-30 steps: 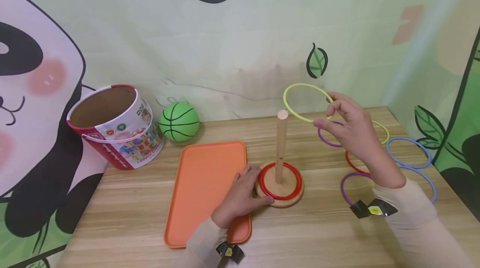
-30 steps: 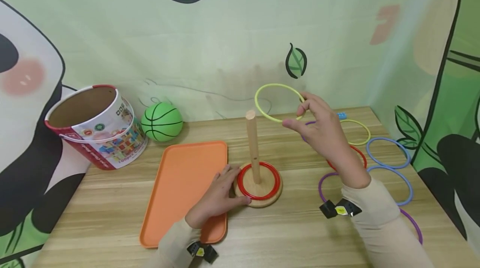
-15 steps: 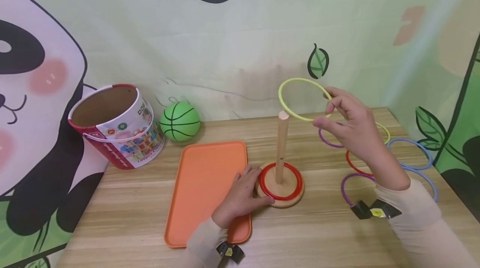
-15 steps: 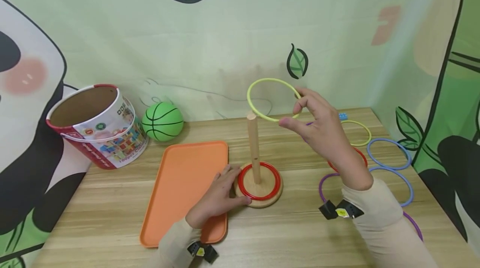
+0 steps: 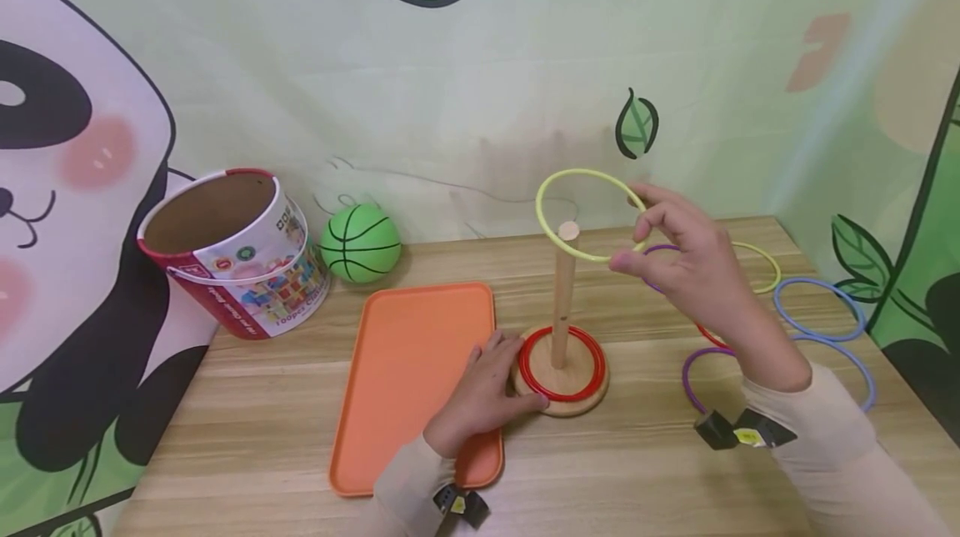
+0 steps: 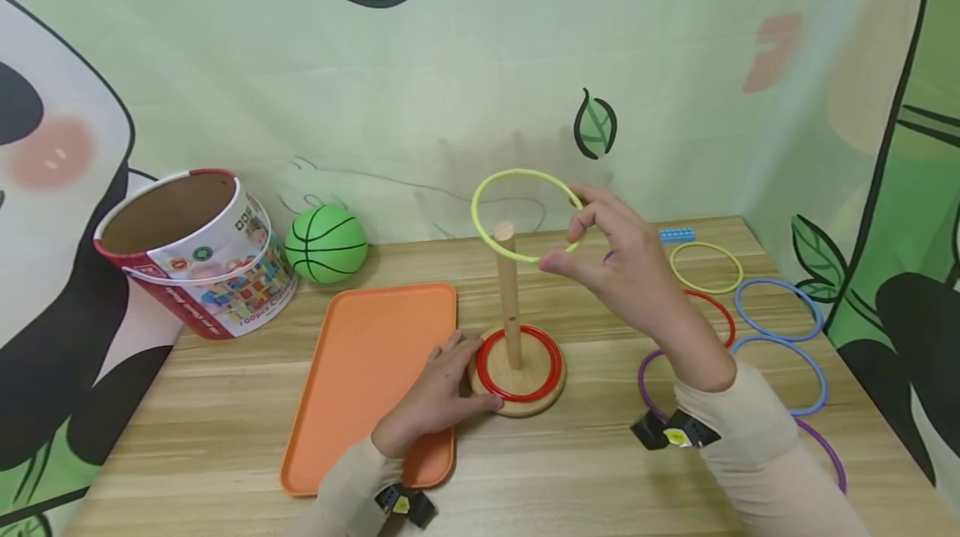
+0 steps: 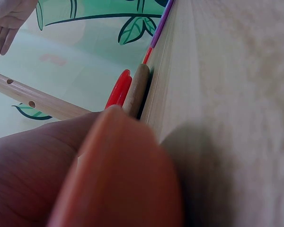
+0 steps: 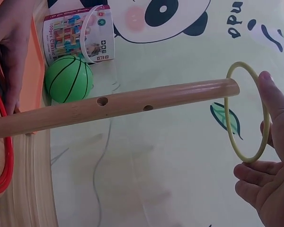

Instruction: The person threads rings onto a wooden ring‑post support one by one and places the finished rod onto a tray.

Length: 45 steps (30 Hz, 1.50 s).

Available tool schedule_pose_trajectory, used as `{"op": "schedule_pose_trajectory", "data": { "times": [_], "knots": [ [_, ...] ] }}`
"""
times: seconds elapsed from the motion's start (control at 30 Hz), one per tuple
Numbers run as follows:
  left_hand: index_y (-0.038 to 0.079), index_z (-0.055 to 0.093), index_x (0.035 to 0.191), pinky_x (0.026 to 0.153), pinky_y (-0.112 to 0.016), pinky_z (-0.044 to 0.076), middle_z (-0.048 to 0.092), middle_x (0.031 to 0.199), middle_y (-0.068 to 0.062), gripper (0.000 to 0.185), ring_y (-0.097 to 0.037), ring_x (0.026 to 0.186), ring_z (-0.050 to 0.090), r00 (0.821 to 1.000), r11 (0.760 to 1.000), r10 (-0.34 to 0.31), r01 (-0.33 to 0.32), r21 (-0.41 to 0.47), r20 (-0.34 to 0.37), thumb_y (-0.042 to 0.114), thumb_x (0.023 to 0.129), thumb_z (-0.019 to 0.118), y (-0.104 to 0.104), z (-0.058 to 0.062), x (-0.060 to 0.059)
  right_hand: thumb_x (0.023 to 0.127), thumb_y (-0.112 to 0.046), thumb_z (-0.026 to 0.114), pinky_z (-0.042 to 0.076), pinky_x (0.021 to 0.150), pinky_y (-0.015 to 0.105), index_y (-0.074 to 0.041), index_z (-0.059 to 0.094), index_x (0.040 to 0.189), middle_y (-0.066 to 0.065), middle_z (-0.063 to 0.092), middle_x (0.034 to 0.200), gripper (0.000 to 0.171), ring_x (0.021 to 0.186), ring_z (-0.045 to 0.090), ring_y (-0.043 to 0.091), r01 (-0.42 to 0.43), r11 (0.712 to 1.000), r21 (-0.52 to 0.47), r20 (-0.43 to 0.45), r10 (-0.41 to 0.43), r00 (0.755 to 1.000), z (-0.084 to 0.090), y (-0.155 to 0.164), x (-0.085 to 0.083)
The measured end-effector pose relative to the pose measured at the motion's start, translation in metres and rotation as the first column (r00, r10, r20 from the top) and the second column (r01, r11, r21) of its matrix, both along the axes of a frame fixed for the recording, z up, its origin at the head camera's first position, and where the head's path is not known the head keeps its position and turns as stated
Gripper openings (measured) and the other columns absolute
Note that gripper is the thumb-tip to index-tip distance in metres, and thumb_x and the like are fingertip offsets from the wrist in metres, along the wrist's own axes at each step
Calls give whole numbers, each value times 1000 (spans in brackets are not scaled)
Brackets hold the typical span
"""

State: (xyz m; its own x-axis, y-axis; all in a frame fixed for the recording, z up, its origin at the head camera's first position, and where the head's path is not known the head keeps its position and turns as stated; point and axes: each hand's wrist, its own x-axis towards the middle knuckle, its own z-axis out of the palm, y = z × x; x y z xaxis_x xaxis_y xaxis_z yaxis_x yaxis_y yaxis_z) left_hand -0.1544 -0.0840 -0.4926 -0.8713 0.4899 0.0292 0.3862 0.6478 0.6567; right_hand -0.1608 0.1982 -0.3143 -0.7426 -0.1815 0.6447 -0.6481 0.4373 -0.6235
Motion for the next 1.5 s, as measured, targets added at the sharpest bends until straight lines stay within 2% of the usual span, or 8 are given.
{"op": "schedule_pose_trajectory", "data": {
  "times": [0.17,0.3,0.4,0.53,0.63,0.9,1.13,1.5],
  "knots": [
    [10,42,162,127,-63,9,43,165,-10,92,-36,161,15,1000,1000,4,-4,-5,-1,45,89,84,0,0,0,70,7,93,46,96,14,-3,58,85,21,61,146,39,136,57,40,-28,999,30,-32,29,999,-5,-2,1],
    [9,41,162,127,-63,9,42,166,-10,92,-36,161,15,1000,1000,9,-9,-8,5,46,89,84,1,1,0,73,-13,96,45,94,18,-6,59,84,21,63,144,39,123,65,37,-37,998,59,-52,40,998,-13,-2,2],
    [9,41,161,127,-63,9,42,165,-10,92,-37,161,15,1000,1000,10,-10,-12,3,46,89,84,1,1,0,76,-33,93,44,103,30,-8,60,83,21,64,143,42,125,64,39,-30,997,71,-57,34,998,-19,-2,3],
    [9,41,162,127,-62,9,42,166,-10,92,-37,161,15,1000,1000,13,-13,-14,7,46,89,84,1,1,1,72,-28,96,42,109,48,-10,60,83,22,64,142,41,134,57,44,-39,997,67,-54,43,998,-24,-2,4],
    [9,41,162,127,-62,8,41,166,-10,92,-36,162,14,1000,1000,14,-13,-11,14,46,89,83,1,1,1,68,-14,97,42,111,42,-10,61,82,23,64,142,39,134,57,45,-48,997,65,-50,51,997,-28,-2,5],
    [9,41,162,127,-62,8,41,166,-9,93,-35,162,13,1000,1000,13,-13,-10,16,47,89,83,1,0,0,66,-14,97,42,106,13,-10,61,82,22,63,143,40,133,58,46,-48,996,81,-51,52,997,-38,-2,8],
    [9,41,162,127,-63,9,42,166,-10,92,-36,162,14,1000,1000,10,-10,-9,7,48,89,83,1,0,0,78,-66,75,39,105,17,-11,60,80,23,65,139,56,126,61,46,-49,994,94,-111,59,992,-46,-3,8],
    [10,41,162,127,-63,9,43,166,-9,92,-35,162,13,1000,1000,6,-6,-8,11,49,89,83,0,-1,0,66,-7,97,35,110,14,-15,59,84,22,60,146,42,134,56,46,-57,993,103,15,56,998,-59,-6,16]
  ]
}}
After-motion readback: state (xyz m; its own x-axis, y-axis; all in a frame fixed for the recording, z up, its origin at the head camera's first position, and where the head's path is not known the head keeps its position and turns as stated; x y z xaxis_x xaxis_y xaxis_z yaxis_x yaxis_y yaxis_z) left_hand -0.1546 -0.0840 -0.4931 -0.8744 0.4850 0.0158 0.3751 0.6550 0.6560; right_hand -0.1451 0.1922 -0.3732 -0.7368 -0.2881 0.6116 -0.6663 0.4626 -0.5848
